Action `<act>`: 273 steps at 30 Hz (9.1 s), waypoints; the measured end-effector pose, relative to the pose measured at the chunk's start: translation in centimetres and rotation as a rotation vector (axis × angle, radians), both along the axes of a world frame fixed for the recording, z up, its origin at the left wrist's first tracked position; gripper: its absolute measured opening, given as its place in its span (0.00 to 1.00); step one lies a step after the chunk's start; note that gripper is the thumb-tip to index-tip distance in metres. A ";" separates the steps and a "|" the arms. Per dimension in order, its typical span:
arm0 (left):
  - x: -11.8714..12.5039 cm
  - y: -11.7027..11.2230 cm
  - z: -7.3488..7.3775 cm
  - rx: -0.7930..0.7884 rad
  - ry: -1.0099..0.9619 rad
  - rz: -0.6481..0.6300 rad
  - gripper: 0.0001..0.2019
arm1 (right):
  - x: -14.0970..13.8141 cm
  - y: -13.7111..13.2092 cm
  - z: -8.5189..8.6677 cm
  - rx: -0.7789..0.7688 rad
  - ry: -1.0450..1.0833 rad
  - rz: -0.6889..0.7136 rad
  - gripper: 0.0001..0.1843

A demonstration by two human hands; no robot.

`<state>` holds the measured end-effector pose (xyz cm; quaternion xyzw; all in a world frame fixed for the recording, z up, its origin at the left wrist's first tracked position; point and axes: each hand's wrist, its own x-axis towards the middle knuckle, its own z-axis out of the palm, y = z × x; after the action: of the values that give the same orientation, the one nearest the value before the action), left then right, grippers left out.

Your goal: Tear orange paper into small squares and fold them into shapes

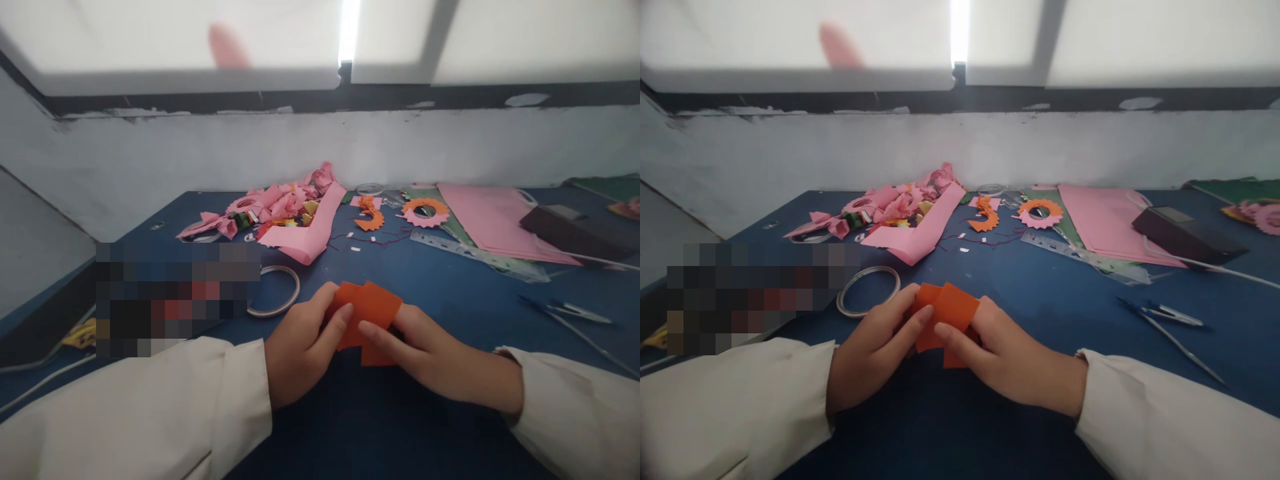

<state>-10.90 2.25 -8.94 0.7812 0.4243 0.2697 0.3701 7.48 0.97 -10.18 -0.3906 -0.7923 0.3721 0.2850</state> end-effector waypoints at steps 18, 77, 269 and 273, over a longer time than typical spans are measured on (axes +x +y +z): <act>-0.2 -0.2 0.0 0.116 0.325 0.129 0.15 | 1.3 2.6 -0.7 -0.047 0.097 -0.293 0.19; -0.3 0.1 -0.6 0.303 0.187 -0.228 0.10 | 1.2 1.6 -0.6 0.219 -0.058 -0.030 0.18; -0.5 0.8 -1.2 1.019 0.357 -0.165 0.10 | 3.0 2.3 -0.2 0.933 -1.018 -0.269 0.20; -0.5 1.0 -1.4 0.990 0.336 -0.154 0.10 | 1.7 0.2 -0.4 1.059 -1.032 -0.291 0.18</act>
<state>-11.42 3.20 -10.34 0.9238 0.2412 0.2808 -0.0975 9.21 1.17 -10.53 -0.4270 -0.8386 -0.3301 0.0735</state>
